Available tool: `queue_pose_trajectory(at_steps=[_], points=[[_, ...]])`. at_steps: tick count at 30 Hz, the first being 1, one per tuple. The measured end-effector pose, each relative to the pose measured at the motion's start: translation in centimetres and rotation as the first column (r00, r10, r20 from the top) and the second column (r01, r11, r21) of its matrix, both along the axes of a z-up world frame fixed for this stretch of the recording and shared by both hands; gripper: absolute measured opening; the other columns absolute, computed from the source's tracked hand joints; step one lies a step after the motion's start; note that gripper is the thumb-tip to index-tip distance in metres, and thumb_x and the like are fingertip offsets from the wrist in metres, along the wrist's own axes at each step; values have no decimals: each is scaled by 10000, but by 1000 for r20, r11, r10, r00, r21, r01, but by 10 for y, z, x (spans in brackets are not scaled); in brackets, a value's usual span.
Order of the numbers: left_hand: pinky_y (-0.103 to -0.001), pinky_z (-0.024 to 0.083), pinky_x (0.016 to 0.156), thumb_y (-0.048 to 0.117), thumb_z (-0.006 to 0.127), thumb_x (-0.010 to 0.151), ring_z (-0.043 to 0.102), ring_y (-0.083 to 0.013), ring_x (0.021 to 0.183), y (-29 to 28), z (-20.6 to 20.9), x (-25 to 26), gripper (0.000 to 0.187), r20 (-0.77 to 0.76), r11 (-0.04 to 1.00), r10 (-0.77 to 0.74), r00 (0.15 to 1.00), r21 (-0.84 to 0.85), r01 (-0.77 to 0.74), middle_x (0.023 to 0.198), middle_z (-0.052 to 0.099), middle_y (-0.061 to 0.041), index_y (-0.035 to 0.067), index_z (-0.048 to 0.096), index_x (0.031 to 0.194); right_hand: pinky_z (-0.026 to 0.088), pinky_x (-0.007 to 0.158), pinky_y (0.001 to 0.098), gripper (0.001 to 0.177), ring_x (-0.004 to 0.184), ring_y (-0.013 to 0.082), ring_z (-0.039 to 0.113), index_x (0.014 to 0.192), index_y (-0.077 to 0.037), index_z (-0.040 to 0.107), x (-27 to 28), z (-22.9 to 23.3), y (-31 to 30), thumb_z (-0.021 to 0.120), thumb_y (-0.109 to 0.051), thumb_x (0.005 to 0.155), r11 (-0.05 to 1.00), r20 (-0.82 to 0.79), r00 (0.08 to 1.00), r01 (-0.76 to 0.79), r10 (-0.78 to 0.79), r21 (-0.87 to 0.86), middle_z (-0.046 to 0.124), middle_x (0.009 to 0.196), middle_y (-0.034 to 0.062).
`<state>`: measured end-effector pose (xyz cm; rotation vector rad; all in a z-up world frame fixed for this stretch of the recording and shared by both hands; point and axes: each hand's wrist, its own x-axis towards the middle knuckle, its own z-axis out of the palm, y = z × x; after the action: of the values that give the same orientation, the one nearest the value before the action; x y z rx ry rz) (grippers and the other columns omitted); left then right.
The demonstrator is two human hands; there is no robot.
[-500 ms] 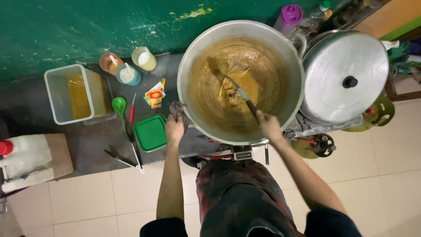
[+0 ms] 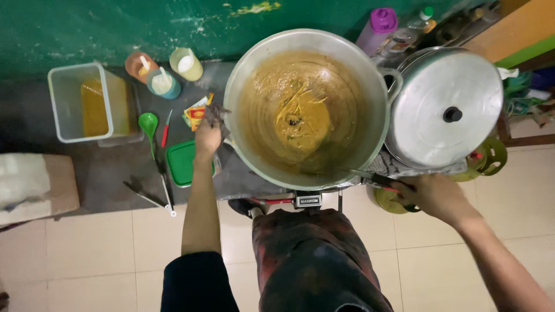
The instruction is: The person mixes a liquid with a green ladle in a container and then stirs a thick food mixture in a large pot with a long-handled spoon.
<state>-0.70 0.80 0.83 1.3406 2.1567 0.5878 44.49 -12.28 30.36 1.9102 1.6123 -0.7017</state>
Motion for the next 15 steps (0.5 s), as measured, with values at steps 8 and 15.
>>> queue_pose_trajectory(at_steps=[8, 15], points=[[-457, 424, 901, 419, 386, 890, 558, -372, 1042, 8, -14, -8, 398, -57, 993, 0, 998, -120, -7, 988, 623, -220, 80, 581, 961, 513, 738, 453, 492, 829, 368, 655, 870, -129, 721, -85, -188, 20, 473, -553, 888, 931, -484, 868, 261, -111, 256, 685, 770, 162], [-476, 444, 864, 314, 405, 899, 585, -420, 967, 2, 1, 1, 352, -107, 999, -41, 993, -36, 37, 911, 624, -272, 10, 583, 913, 493, 711, 460, 534, 817, 383, 645, 924, -72, 709, -39, -177, 42, 487, -558, 914, 761, -575, 763, 553, -297, 341, 670, 788, 201]])
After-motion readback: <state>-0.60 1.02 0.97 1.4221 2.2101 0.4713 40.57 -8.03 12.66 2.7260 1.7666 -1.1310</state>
